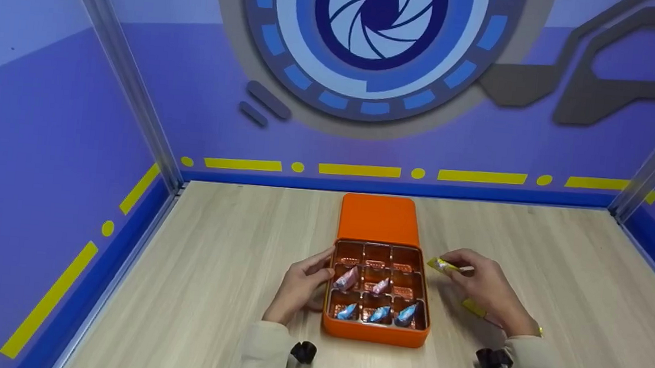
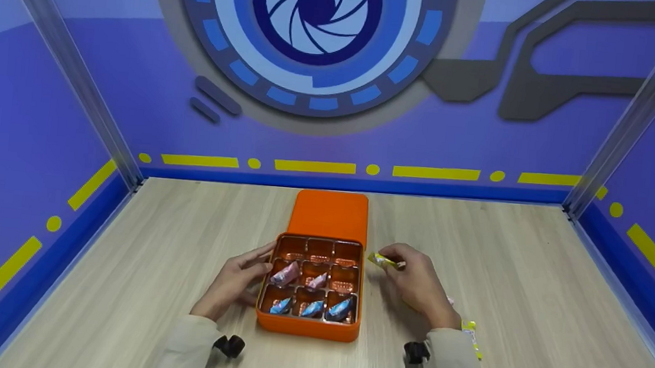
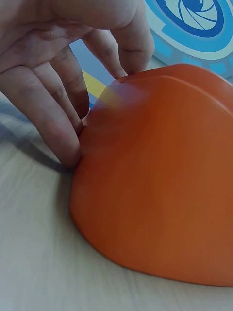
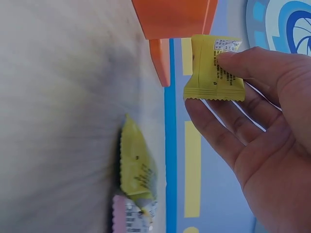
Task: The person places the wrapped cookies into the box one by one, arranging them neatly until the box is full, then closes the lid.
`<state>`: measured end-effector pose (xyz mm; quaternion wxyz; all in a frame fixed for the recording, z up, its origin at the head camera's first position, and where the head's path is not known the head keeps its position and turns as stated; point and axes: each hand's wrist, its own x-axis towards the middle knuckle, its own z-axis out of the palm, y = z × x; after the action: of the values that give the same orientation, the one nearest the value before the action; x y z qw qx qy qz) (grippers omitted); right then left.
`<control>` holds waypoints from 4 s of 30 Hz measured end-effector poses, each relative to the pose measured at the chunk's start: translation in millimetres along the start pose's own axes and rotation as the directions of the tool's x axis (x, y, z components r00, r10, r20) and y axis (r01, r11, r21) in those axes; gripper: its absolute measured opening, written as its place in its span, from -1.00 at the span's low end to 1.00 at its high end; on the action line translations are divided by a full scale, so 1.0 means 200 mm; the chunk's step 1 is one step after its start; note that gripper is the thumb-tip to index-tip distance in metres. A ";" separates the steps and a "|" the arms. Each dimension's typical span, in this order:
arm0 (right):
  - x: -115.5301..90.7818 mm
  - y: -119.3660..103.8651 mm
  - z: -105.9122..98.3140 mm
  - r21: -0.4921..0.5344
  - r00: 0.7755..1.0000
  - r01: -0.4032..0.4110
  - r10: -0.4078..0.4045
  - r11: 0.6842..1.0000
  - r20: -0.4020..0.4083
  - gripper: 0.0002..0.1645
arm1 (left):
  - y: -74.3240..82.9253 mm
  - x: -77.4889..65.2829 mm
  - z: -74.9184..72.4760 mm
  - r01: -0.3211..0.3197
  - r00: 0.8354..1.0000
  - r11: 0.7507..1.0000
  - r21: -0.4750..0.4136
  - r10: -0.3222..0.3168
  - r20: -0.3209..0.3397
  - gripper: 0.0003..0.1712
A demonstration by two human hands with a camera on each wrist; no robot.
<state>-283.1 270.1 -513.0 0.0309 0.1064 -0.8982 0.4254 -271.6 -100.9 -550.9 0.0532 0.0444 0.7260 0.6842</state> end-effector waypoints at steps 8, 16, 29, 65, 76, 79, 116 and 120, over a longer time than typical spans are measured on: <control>0.04 -0.04 -0.02 -0.029 0.985 0.173 -0.173 0.985 -0.014 -0.70 | 0.01 0.00 0.00 -0.019 1.000 1.000 -0.018 0.019 0.002 -0.40; 0.07 -0.09 -0.02 -0.043 0.975 0.223 -0.222 0.974 0.014 -0.70 | 0.01 0.00 0.00 -0.020 1.000 1.000 -0.011 0.020 -0.001 -0.40; 0.12 -0.16 0.03 -0.039 0.957 0.282 -0.279 0.959 0.078 -0.72 | 0.01 0.00 0.00 -0.027 1.000 1.000 0.004 0.027 -0.007 -0.40; 0.27 -0.37 0.14 -0.024 0.903 0.386 -0.372 0.922 0.215 -0.79 | -0.01 0.01 0.00 -0.054 0.999 0.998 -0.032 0.054 -0.002 -0.41; 0.30 -0.44 0.19 -0.014 0.886 0.402 -0.385 0.916 0.258 -0.80 | -0.01 0.01 0.00 -0.046 0.999 0.998 -0.044 0.046 0.000 -0.40; 0.31 -0.45 0.20 -0.006 0.881 0.403 -0.387 0.915 0.274 -0.80 | -0.01 0.01 0.00 -0.051 0.999 0.998 -0.043 0.051 0.001 -0.41; 0.40 -0.54 0.33 -0.071 0.864 0.427 -0.383 0.901 0.327 -0.75 | 0.01 0.00 0.00 -0.034 0.999 0.999 -0.041 0.035 0.006 -0.40; 0.41 -0.55 0.34 -0.068 0.860 0.422 -0.375 0.904 0.345 -0.75 | 0.00 0.00 0.00 -0.037 0.999 0.998 -0.045 0.037 0.009 -0.41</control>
<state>-336.4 136.0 -461.0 -0.0220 0.3559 -0.8771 0.3218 -271.9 -100.7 -550.7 0.0450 0.0598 0.7093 0.7010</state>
